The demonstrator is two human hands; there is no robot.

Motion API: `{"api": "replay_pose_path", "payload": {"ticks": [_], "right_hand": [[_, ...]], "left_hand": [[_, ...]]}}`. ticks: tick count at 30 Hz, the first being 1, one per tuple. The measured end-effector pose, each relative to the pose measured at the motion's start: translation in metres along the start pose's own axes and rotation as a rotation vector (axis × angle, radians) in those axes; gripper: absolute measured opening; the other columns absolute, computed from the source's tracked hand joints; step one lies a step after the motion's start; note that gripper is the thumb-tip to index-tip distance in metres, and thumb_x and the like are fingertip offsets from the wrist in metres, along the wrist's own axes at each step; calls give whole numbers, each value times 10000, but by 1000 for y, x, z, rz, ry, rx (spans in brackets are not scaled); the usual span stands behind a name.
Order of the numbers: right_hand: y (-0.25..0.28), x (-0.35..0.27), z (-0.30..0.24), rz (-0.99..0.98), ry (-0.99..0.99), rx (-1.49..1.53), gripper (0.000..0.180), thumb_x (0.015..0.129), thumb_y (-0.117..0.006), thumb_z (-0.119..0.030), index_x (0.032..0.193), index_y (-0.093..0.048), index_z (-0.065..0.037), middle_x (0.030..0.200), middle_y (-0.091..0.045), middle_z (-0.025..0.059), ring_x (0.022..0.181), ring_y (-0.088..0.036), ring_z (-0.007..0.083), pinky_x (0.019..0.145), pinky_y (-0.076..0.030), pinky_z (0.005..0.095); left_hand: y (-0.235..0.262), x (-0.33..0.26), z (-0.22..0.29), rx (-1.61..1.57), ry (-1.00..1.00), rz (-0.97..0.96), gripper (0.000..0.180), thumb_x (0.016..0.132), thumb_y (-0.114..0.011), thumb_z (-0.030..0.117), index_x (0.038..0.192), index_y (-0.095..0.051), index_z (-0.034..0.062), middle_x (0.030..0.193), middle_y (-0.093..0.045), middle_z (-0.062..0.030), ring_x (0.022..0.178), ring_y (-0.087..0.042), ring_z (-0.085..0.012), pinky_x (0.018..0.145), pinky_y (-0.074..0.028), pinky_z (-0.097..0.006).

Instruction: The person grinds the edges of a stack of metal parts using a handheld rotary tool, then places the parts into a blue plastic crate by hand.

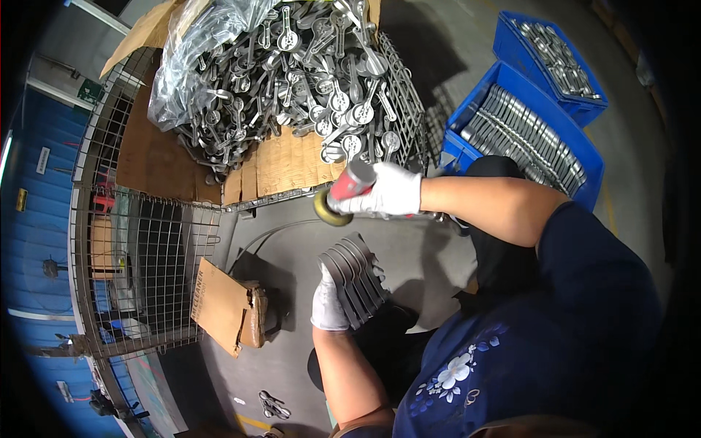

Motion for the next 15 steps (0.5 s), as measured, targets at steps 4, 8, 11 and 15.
{"api": "replay_pose_path", "payload": {"ticks": [4,8,11,15], "right_hand": [[-12,-15,19,-120,-330,1325,347,917,-546,-71,1199,-436,99,1271,-472,266,1184,-514,370,990,-480,524],[-8,-38,-35,-119,110,-433,554,753,-759,-428,1039,-602,20,975,-663,160,926,-664,255,838,-547,360],[-6,-42,-31,-96,129,-580,648,615,-820,-544,952,-641,-20,819,-681,126,770,-679,232,741,-539,317],[-16,-50,-24,-180,198,-685,597,674,-739,-607,933,-650,-77,765,-677,113,716,-679,276,665,-542,350]], "left_hand": [[6,7,-9,-107,28,-67,511,862,-365,375,1139,-499,-33,1057,-549,-158,991,-516,-312,903,-401,-495],[-16,-6,13,792,-211,-82,691,875,-313,623,1170,-507,29,1034,-554,-123,985,-519,-293,885,-393,-521],[-35,-20,32,2205,-841,270,821,844,-243,762,1208,-503,74,1072,-549,-95,986,-521,-277,870,-399,-510],[-42,-10,13,2588,-754,156,751,902,-306,686,1320,-438,75,1244,-517,-110,1081,-534,-270,913,-464,-425]]}}
Point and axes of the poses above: each hand's wrist, its own x-axis towards the middle knuckle, its own y-axis out of the back of the hand, z = x × y, the point moved 7 cm from there along x, towards the middle knuckle
